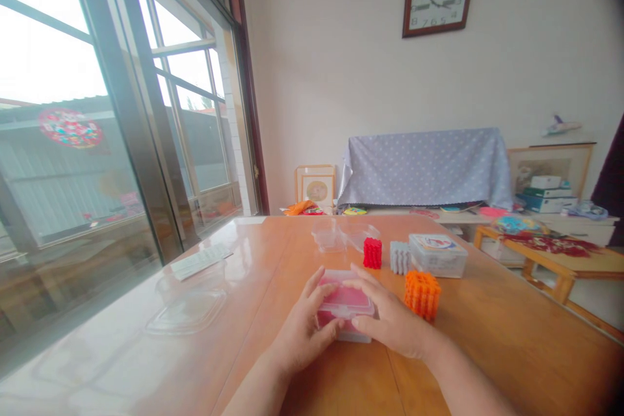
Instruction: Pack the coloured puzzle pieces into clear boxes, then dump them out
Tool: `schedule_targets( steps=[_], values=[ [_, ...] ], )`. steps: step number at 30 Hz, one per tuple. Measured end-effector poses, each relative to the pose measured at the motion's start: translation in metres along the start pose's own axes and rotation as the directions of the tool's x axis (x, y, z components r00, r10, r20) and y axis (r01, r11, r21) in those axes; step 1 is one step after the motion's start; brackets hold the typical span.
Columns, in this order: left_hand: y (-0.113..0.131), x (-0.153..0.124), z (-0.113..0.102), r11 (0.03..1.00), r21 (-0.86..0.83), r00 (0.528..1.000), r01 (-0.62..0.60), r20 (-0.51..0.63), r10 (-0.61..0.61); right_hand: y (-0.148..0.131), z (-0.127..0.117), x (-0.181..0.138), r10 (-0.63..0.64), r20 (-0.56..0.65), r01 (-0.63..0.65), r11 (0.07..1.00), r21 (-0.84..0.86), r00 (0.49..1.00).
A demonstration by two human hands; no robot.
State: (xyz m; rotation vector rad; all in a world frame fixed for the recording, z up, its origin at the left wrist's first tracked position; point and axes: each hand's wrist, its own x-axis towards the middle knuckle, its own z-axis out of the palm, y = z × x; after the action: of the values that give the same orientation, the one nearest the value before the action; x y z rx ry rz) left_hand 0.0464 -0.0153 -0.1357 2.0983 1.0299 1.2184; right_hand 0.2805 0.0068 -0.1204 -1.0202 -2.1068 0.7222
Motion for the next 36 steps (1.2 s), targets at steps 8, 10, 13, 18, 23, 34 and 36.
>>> schedule_targets(
  steps=[8,10,13,18,23,34,36],
  values=[
    [-0.017,-0.001,-0.002,0.995,0.090,0.999,-0.031,-0.027,0.034,0.004,0.005,0.002,0.095,-0.039,-0.096,0.995,-0.025,0.995],
    [-0.023,-0.001,-0.002,0.994,0.101,0.999,-0.036,-0.032,0.039,0.004,0.004,0.002,0.117,-0.040,-0.118,0.993,-0.011,0.992],
    [-0.028,-0.002,-0.003,0.996,0.089,0.999,-0.015,-0.050,0.020,0.004,0.004,0.003,0.139,-0.041,-0.139,0.990,0.002,0.989],
    [-0.027,-0.004,-0.006,0.994,-0.039,0.991,0.105,-0.076,-0.108,0.005,0.003,0.002,0.138,-0.049,-0.137,0.990,0.027,0.989],
    [-0.020,-0.002,-0.009,0.971,-0.170,0.983,0.166,-0.053,-0.178,0.007,0.004,0.002,0.117,-0.051,-0.112,0.990,0.082,0.992],
    [-0.023,0.001,-0.003,0.786,-0.523,0.916,0.329,-0.026,-0.401,0.002,-0.001,-0.012,0.220,-0.018,-0.208,0.943,0.259,0.975],
    [-0.029,0.002,-0.003,0.777,-0.532,0.900,0.336,-0.063,-0.432,0.002,0.005,-0.019,0.228,-0.038,-0.211,0.944,0.254,0.973]
  ],
)
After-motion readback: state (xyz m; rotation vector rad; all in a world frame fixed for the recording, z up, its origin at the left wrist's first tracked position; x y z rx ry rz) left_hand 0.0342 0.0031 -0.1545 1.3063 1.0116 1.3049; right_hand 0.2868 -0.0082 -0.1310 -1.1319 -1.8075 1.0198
